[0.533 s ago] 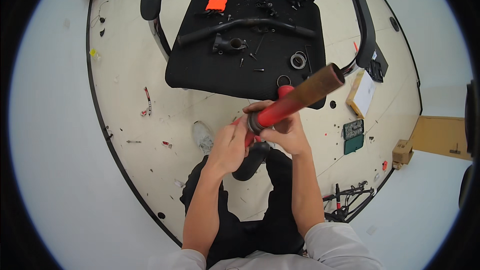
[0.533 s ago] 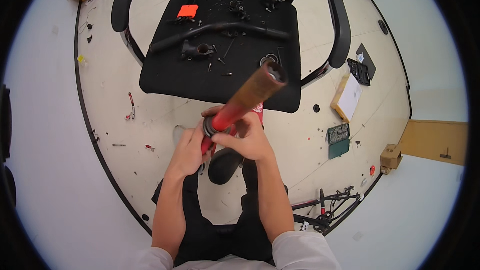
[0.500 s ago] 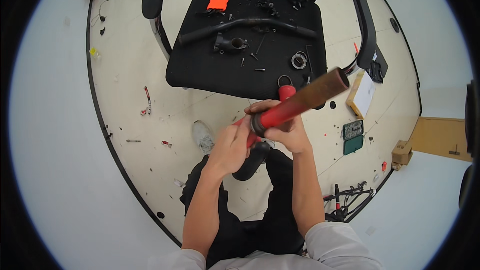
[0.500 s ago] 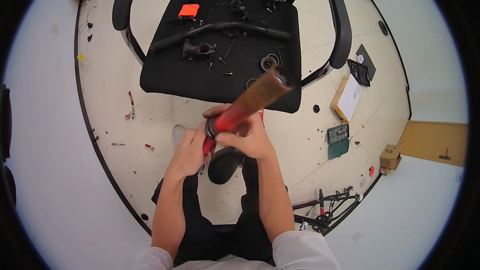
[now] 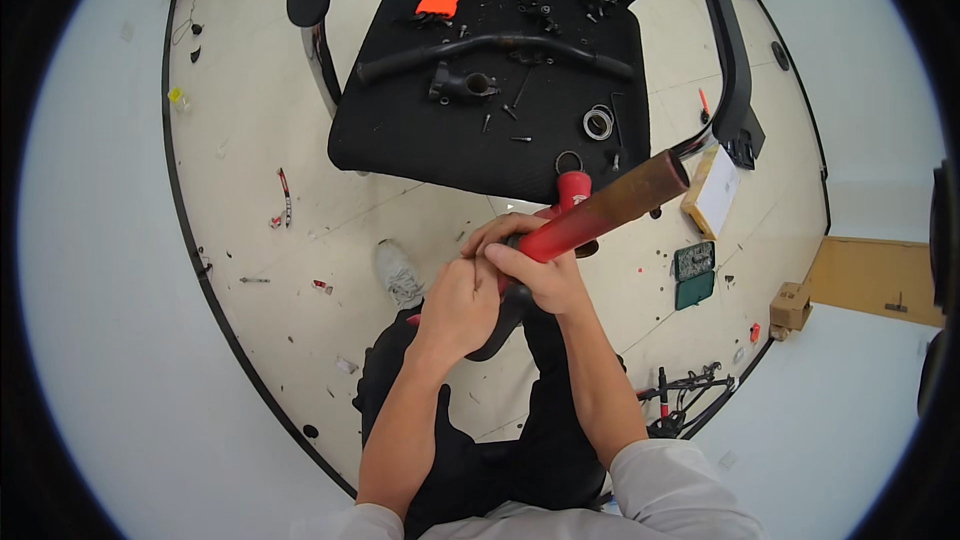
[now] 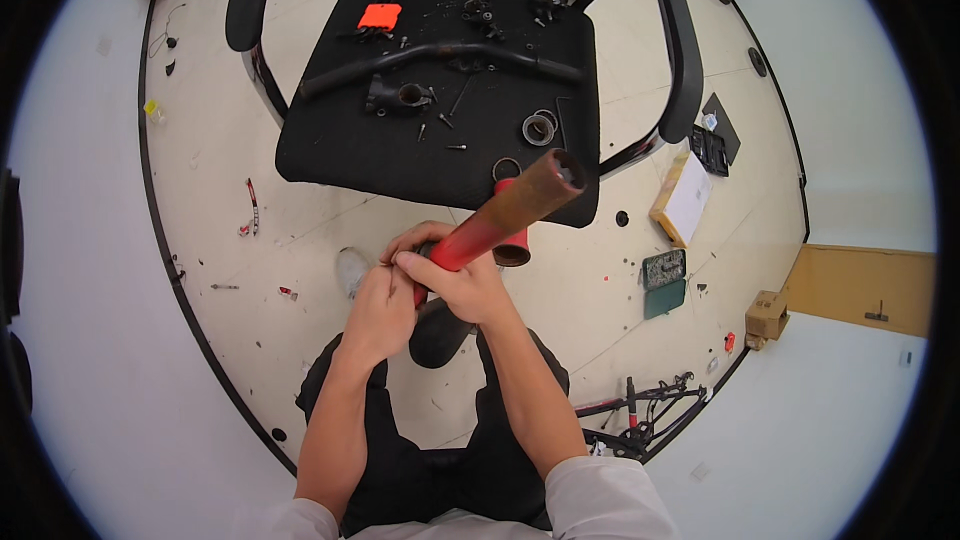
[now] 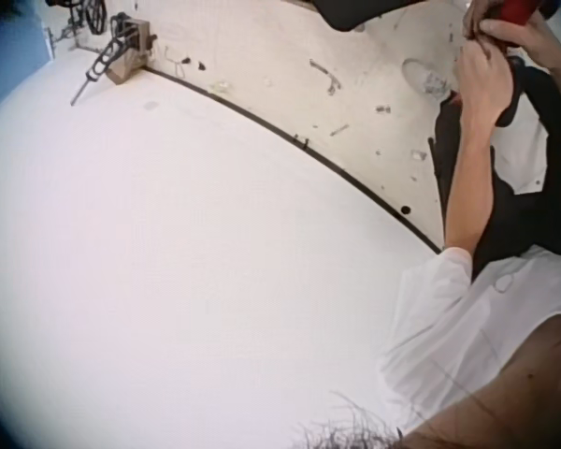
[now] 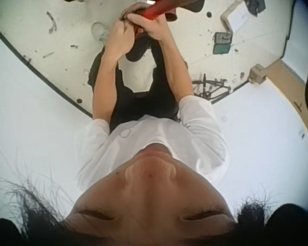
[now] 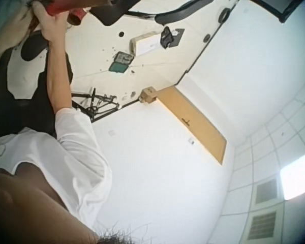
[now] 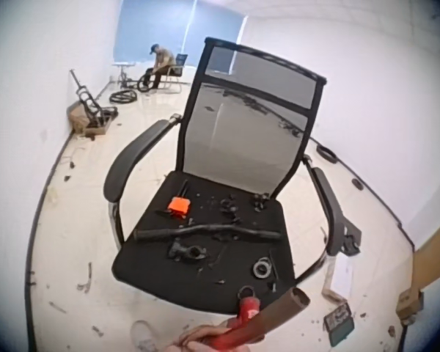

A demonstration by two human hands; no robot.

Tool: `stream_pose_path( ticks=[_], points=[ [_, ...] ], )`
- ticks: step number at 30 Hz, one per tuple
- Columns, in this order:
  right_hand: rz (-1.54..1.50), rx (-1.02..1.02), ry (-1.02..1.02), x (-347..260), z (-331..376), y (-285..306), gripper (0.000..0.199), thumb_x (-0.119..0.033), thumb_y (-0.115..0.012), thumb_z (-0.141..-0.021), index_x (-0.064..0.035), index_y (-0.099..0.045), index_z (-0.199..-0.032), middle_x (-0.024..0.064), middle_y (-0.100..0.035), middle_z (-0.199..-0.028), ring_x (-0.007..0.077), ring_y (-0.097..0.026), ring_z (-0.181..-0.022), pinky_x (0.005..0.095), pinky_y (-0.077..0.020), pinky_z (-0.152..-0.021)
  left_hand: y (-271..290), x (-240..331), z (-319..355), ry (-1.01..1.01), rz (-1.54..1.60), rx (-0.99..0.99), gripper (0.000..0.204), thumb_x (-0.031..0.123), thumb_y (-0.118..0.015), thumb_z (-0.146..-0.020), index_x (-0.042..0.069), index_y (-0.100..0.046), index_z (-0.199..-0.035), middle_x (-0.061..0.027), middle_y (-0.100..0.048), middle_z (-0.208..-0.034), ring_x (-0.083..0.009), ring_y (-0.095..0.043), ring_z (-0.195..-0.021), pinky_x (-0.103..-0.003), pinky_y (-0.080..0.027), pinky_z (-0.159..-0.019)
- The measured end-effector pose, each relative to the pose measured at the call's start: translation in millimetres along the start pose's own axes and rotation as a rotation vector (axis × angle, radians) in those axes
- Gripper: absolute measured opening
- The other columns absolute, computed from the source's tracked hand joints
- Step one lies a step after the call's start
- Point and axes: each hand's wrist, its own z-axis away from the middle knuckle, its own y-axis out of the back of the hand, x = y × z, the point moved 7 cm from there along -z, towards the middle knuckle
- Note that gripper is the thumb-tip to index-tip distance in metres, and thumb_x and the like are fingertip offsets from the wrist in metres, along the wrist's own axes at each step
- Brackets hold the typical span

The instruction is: The person assembles a red bicycle fork by inserting a metal tube and securing it with a metal ring and a black clamp. They manipulate the components by hand, adjusting the position of the tube and tightening the clamp to hold everything in place.

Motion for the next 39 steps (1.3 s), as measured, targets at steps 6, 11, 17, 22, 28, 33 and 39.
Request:
stream_pose_path(
  ticks=[6,11,17,22,28,33,39],
  points=[
    [0.085,-0.034,0.103,-28,-7,0,0.054,-0.012,-0.076,-0.074,0.0040,-0.058,-0.122,0.0136,-0.066,-0.114,0.0224,-0.063,-0.105,0.0343,-0.0509,-0.090,1,-2,-4,0.190,0.433,-0.028,0.048,0.039,-0.030,-0.100,0.006,-0.055,-0.075,0.0002,-0.048,-0.059,-0.0066,-0.039,-0.045,-0.022,-0.027,-0.039],
    [0.300,0.209,0.158,-60,-10,90,0.050,-0.011,-0.079,-0.074,0.0022,-0.061,-0.119,0.0117,-0.068,-0.108,0.0194,-0.065,-0.099,0.0317,-0.0529,-0.086,21,-4,-9,0.222,0.494,0.107,0.070,0.059,-0.021,-0.099,0.004,-0.054,-0.070,0.0015,-0.043,-0.053,-0.0061,-0.032,-0.038,-0.023,-0.020,-0.037],
    [0.988,0.491,0.024,-50,-70,211,0.033,-0.019,-0.072,-0.081,0.0031,-0.068,-0.104,0.0160,-0.069,-0.095,0.0259,-0.067,-0.083,0.0344,-0.0530,-0.077,33,4,-18,0.134,0.140,0.301,0.065,0.053,-0.044,-0.098,-0.002,-0.054,-0.064,-0.0041,-0.048,-0.054,-0.0130,-0.047,-0.049,-0.029,-0.037,-0.050],
    [1.297,0.287,0.126,-37,-84,183,0.037,-0.019,-0.075,-0.073,0.0026,-0.069,-0.103,0.0138,-0.066,-0.091,0.0256,-0.066,-0.079,0.0328,-0.0530,-0.074,48,4,-18,0.081,-0.037,0.437,0.062,0.047,-0.047,-0.098,-0.005,-0.054,-0.065,-0.0071,-0.047,-0.054,-0.0161,-0.050,-0.055,-0.032,-0.039,-0.057],
    [1.052,0.275,0.203,-49,-88,164,0.045,-0.022,-0.078,-0.073,0.0003,-0.068,-0.110,0.0131,-0.068,-0.092,0.0185,-0.065,-0.076,0.0300,-0.0523,-0.071,51,0,-23,0.139,0.196,0.480,0.063,0.048,-0.046,-0.099,-0.001,-0.051,-0.061,-0.0038,-0.045,-0.051,-0.0118,-0.045,-0.048,-0.030,-0.035,-0.048],
    [1.120,0.373,0.066,-48,-100,194,0.044,-0.021,-0.077,-0.073,0.0011,-0.068,-0.110,0.0176,-0.068,-0.101,0.0277,-0.067,-0.088,0.0344,-0.0541,-0.081,52,2,-26,0.155,0.212,0.486,0.063,0.049,-0.047,-0.098,0.000,-0.050,-0.059,-0.0037,-0.045,-0.051,-0.0116,-0.044,-0.046,-0.030,-0.034,-0.047],
    [1.280,0.246,-0.032,-44,-86,202,0.041,-0.015,-0.076,-0.075,0.0018,-0.067,-0.111,0.0143,-0.065,-0.100,0.0220,-0.066,-0.086,0.0307,-0.0532,-0.079,56,16,-31,0.109,-0.137,0.536,0.063,0.051,-0.052,-0.094,-0.003,-0.058,-0.063,-0.0108,-0.050,-0.052,-0.0231,-0.050,-0.051,-0.037,-0.040,-0.055]
  ],
)
